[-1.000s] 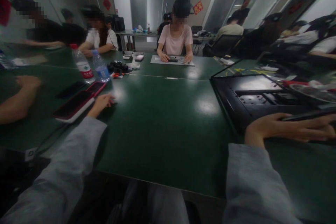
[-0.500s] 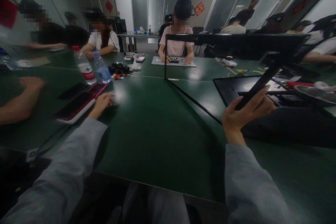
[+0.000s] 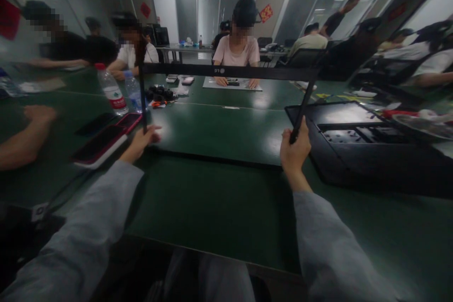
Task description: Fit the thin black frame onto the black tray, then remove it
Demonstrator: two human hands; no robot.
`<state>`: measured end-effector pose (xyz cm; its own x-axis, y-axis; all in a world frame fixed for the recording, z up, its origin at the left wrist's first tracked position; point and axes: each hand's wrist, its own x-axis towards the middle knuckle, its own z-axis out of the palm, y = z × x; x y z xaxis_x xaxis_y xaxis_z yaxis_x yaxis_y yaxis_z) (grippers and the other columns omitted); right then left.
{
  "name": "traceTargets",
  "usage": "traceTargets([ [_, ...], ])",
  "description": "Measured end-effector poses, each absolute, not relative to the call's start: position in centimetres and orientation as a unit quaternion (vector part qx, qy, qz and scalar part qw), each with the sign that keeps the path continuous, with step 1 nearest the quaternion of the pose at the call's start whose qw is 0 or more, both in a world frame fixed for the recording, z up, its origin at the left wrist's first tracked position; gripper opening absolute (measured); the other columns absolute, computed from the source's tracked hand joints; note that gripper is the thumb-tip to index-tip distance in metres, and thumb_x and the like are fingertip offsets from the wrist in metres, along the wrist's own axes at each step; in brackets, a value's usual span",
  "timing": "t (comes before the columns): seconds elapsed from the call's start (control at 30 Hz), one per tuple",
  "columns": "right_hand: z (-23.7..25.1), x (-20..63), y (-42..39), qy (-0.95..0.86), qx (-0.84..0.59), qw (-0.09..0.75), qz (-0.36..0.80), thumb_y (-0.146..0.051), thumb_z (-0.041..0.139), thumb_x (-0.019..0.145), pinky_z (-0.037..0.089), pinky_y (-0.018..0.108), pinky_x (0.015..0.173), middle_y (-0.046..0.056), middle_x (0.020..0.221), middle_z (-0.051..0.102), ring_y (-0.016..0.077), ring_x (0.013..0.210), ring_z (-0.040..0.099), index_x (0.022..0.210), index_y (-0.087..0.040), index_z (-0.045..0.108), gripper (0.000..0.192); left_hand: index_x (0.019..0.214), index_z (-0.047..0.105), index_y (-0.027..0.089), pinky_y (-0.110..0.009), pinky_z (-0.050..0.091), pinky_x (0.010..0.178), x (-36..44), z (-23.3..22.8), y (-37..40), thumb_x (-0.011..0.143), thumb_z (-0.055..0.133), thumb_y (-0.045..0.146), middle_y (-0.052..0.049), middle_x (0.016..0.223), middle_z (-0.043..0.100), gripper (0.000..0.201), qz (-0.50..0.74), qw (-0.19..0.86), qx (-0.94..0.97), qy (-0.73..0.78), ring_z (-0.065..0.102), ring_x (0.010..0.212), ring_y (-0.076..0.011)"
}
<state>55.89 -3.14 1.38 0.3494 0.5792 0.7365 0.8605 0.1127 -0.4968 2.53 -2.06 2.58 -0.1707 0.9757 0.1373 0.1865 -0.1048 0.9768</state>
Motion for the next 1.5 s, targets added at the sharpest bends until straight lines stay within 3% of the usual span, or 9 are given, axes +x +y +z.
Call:
traceTargets([
  [0.13, -0.3, 55.7, -2.5, -0.550, -0.687, 0.474, -0.036, -0.047, 0.066, 0.087, 0.056, 0.049, 0.094, 0.017, 0.105, 0.074, 0.0308, 0.094, 0.071, 0.159, -0.005, 0.042, 0.087, 0.102, 0.067, 0.017, -0.022, 0.042, 0.050, 2.5, 2.8, -2.5, 0.087, 0.074, 0.067, 0.003, 0.063, 0.059, 0.053, 0.535, 0.386, 0.473, 0.584, 0.056, 0.050, -0.0115],
  [0.27, -2.6, 56.1, -1.5, -0.597, -0.675, 0.427, 0.072, -0.044, 0.065, 0.083, 0.059, 0.047, 0.088, 0.013, 0.096, 0.075, 0.0309, 0.092, 0.072, 0.138, -0.013, 0.061, 0.063, 0.096, 0.066, 0.016, -0.022, 0.038, 0.049, 1.6, 2.1, -1.9, 0.090, 0.073, 0.050, 0.001, 0.067, 0.063, 0.034, 0.518, 0.340, 0.471, 0.628, 0.052, 0.049, -0.0108],
  [0.33, -3.3, 56.5, -1.0, -0.618, -0.658, 0.423, 0.077, -0.042, 0.062, 0.084, 0.059, 0.047, 0.089, 0.013, 0.099, 0.076, 0.0310, 0.097, 0.072, 0.129, -0.017, 0.067, 0.052, 0.092, 0.069, 0.016, -0.026, 0.043, 0.055, 1.2, 1.6, -1.7, 0.095, 0.064, 0.039, -0.003, 0.072, 0.067, 0.023, 0.471, 0.273, 0.509, 0.666, 0.058, 0.057, -0.0145],
  [0.4, -3.7, 57.1, -0.5, -0.634, -0.648, 0.418, 0.059, -0.039, 0.059, 0.084, 0.058, 0.048, 0.092, 0.014, 0.102, 0.076, 0.0312, 0.099, 0.072, 0.122, -0.019, 0.070, 0.044, 0.091, 0.074, 0.017, -0.030, 0.051, 0.069, 0.8, 1.2, -1.6, 0.096, 0.060, 0.036, -0.009, 0.083, 0.074, 0.024, 0.382, 0.172, 0.574, 0.704, 0.068, 0.077, -0.0216],
  [0.5, -4.0, 57.6, 0.0, -0.643, -0.659, 0.391, 0.002, -0.035, 0.056, 0.084, 0.053, 0.053, 0.101, 0.015, 0.103, 0.076, 0.0324, 0.100, 0.070, 0.116, -0.019, 0.074, 0.040, 0.112, 0.080, 0.017, -0.037, 0.053, 0.090, 0.5, 0.7, -1.6, 0.101, 0.055, 0.039, -0.015, 0.113, 0.077, 0.036, 0.290, 0.059, 0.609, 0.736, 0.071, 0.106, -0.0301],
  [0.6, -4.2, 57.7, 0.3, -0.643, -0.675, 0.361, -0.035, -0.033, 0.054, 0.085, 0.048, 0.057, 0.106, 0.016, 0.108, 0.075, 0.0345, 0.110, 0.067, 0.117, -0.019, 0.076, 0.041, 0.125, 0.079, 0.015, -0.039, 0.053, 0.098, 0.5, 0.3, -1.7, 0.103, 0.051, 0.043, -0.019, 0.124, 0.074, 0.045, 0.237, 0.016, 0.615, 0.752, 0.069, 0.116, -0.0321],
  [0.87, -4.6, 57.3, 0.2, -0.616, -0.732, 0.291, -0.014, -0.035, 0.054, 0.090, 0.049, 0.057, 0.107, 0.019, 0.131, 0.069, 0.0385, 0.123, 0.060, 0.127, -0.017, 0.076, 0.047, 0.123, 0.080, 0.015, -0.037, 0.053, 0.101, 0.7, -0.1, -1.9, 0.103, 0.052, 0.040, -0.017, 0.120, 0.072, 0.042, 0.200, -0.008, 0.631, 0.749, 0.068, 0.115, -0.0294],
  [1.13, -4.3, 56.9, -0.2, -0.600, -0.756, 0.262, -0.004, -0.037, 0.057, 0.092, 0.051, 0.056, 0.106, 0.016, 0.139, 0.065, 0.0384, 0.128, 0.057, 0.129, -0.021, 0.077, 0.045, 0.129, 0.077, 0.013, -0.037, 0.053, 0.103, 0.7, -0.2, -1.8, 0.103, 0.053, 0.040, -0.018, 0.129, 0.070, 0.044, 0.195, -0.002, 0.626, 0.755, 0.067, 0.119, -0.0301],
  [1.5, -4.9, 58.1, 0.6, -0.607, -0.731, 0.311, 0.003, -0.042, 0.063, 0.080, 0.050, 0.064, 0.102, 0.020, 0.122, 0.069, 0.0430, 0.119, 0.061, 0.118, -0.019, 0.079, 0.047, 0.113, 0.081, 0.019, -0.038, 0.055, 0.094, 0.9, 0.7, -2.3, 0.100, 0.056, 0.042, -0.016, 0.123, 0.071, 0.036, 0.211, 0.015, 0.623, 0.753, 0.068, 0.110, -0.0305],
])
